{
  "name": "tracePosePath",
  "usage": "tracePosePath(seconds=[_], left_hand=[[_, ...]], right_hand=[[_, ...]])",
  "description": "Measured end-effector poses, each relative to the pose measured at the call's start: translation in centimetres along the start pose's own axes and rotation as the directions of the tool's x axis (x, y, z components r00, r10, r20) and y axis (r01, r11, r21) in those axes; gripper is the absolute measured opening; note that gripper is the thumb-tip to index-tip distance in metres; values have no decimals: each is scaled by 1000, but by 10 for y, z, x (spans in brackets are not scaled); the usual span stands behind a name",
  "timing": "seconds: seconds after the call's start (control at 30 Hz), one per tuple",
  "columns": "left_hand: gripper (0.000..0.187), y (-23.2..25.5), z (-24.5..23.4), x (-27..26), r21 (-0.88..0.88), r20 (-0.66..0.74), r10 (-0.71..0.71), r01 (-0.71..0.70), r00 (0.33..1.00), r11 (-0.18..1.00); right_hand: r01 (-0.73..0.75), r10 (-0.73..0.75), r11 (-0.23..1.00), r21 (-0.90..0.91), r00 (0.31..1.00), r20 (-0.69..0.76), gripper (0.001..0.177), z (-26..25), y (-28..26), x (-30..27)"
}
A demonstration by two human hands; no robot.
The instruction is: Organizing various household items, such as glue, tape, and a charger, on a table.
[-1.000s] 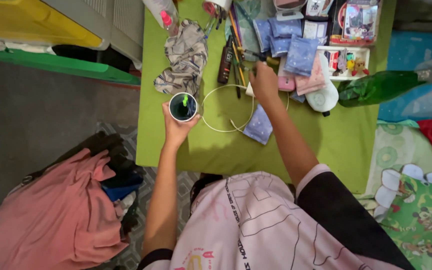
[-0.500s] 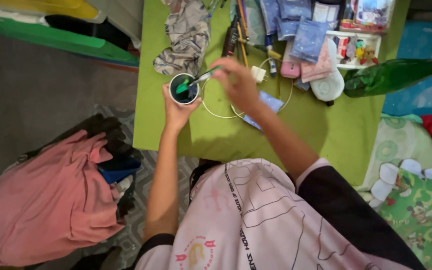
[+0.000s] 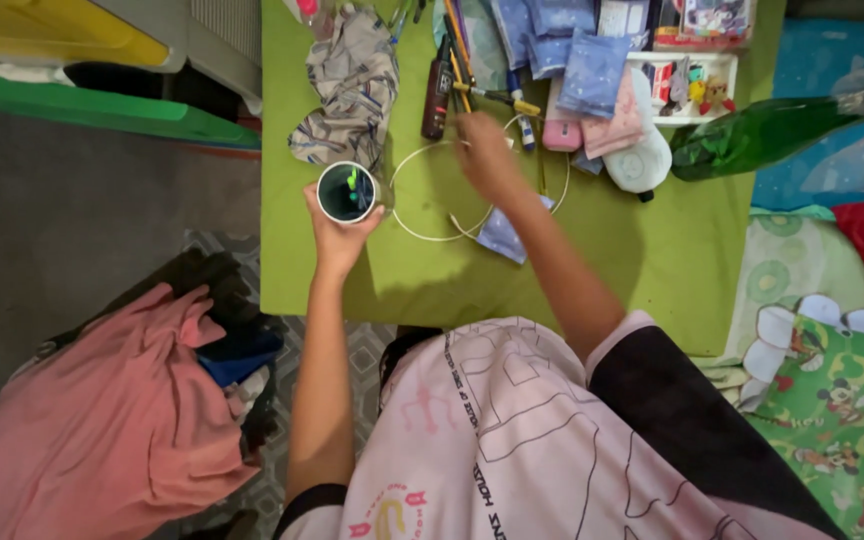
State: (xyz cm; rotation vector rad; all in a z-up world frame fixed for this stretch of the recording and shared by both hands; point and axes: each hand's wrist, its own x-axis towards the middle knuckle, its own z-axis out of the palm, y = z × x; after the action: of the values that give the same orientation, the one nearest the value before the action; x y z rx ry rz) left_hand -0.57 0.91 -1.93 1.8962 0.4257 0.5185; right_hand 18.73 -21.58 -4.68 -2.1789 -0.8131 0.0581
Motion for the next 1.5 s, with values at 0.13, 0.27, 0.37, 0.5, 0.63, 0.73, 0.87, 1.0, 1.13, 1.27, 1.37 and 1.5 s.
tracePosePath(seconds=[0.13, 0.27, 0.37, 0.5, 0.63, 0.73, 0.87, 1.0, 1.13, 1.27, 1.37, 1.5], left_hand=[[79, 1, -2, -1, 49, -11, 36, -36, 999, 998], [80, -5, -3, 0, 44, -12, 59, -58, 998, 997], [80, -4, -3, 1, 54, -5, 33, -33, 999, 998], [83, -4, -4, -3, 108, 19, -55, 52, 998, 993], [81, -3, -1, -1, 84, -1, 18, -18, 1000, 996], [83, -3, -4, -3, 91, -6, 48, -47, 999, 995], [80, -7, -1, 6, 31, 2, -68, 68, 998, 997], [81, 3, 0, 1, 71, -19, -15, 17, 1000, 997], [80, 1, -1, 0, 143, -20, -5, 8, 1000, 990], [80, -13, -3, -2, 91, -25, -25, 27, 999, 995], [84, -20, -5, -2, -52, -8, -160, 160, 987, 986], [95, -60, -9, -13, 51, -22, -101, 102, 995, 993]], right_hand=[[-65, 55, 981, -180, 997, -58, 50, 2, 61, -12], [-128, 80, 841, -525, 990, -112, 58, 36, 112, -29], [-146, 91, 916, -373, 983, -161, 55, 57, 126, -39], [-576, 571, 817, 23, 815, 101, 51, 49, 56, -44], [-359, 363, 932, -56, 922, 131, 45, 71, 51, -57], [-236, 238, 971, -34, 970, 60, 57, 76, 37, -68], [-102, 105, 989, -103, 994, 25, 54, 66, 29, -59], [-144, 156, 984, -101, 980, 124, 59, 69, 41, -61], [-147, 164, 982, -115, 974, 156, 59, 62, 41, -60], [-171, 184, 982, -83, 966, 184, 57, 59, 39, -60], [-205, 211, 977, -50, 956, 202, 58, 49, 27, -57], [-194, 195, 981, -22, 964, 180, 53, 57, 39, -70]])
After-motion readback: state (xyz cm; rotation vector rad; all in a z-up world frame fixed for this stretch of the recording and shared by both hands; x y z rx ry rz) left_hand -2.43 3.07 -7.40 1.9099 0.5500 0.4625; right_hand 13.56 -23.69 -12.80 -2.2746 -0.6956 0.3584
